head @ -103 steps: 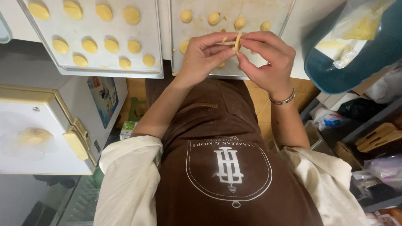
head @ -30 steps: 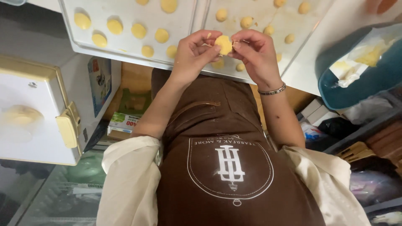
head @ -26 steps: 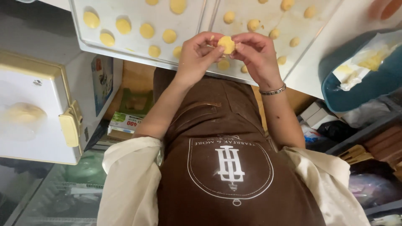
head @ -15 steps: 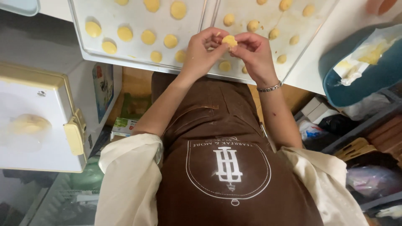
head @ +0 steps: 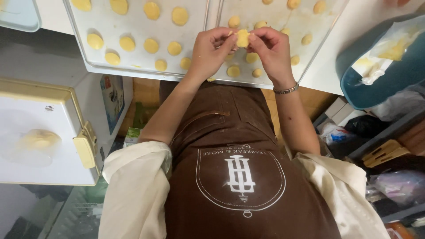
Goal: Manually filling and assembling small pastries or cookies at a prep station.
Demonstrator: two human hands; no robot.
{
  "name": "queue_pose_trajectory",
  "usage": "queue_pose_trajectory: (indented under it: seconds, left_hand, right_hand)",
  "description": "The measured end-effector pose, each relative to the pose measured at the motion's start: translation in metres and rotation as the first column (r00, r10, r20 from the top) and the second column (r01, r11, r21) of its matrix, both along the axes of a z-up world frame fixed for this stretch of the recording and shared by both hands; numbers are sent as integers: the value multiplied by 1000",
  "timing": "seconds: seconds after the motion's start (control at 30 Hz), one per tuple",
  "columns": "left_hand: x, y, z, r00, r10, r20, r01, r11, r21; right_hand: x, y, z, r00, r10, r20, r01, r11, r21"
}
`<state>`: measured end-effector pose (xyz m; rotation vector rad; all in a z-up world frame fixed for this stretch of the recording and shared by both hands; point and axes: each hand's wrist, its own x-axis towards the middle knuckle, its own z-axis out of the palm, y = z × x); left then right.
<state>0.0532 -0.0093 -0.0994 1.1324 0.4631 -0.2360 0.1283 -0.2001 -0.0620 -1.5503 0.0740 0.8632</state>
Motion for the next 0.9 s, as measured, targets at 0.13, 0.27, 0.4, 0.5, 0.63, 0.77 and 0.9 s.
queue_pose_trajectory:
  seconds: [0.13,0.27,0.4,0.5,0.63,0.77,0.9]
  left_hand:
    - [-2,2,5,999,18,-46,-21,997,-69]
    - [-4,7,14,987,10,-159,-36,986,-164]
    - [-20,10,5,997,65,-33,-70,985,-158]
    - [-30,18,8,993,113,40,-105,981,-163]
    - [-45,35,17,979,205,-13,-205,968,-147]
    - [-67,70,21,941,337,37,-336,941,-31]
    - [-96,117,20,890,444,104,-446,895,-11]
  right_hand:
    - [2,5,4,998,-44,-38,46,997,68]
    - [-2,6,0,996,35,84,-45,991,123]
    - [-3,22,9,996,61,69,-65,996,59]
    - [-3,34,14,991,113,71,-114,993,14]
    - [-5,57,16,973,197,117,-199,980,9]
    - [-4,109,23,927,323,189,-349,929,123]
    - [-8,178,27,878,415,240,-462,867,190]
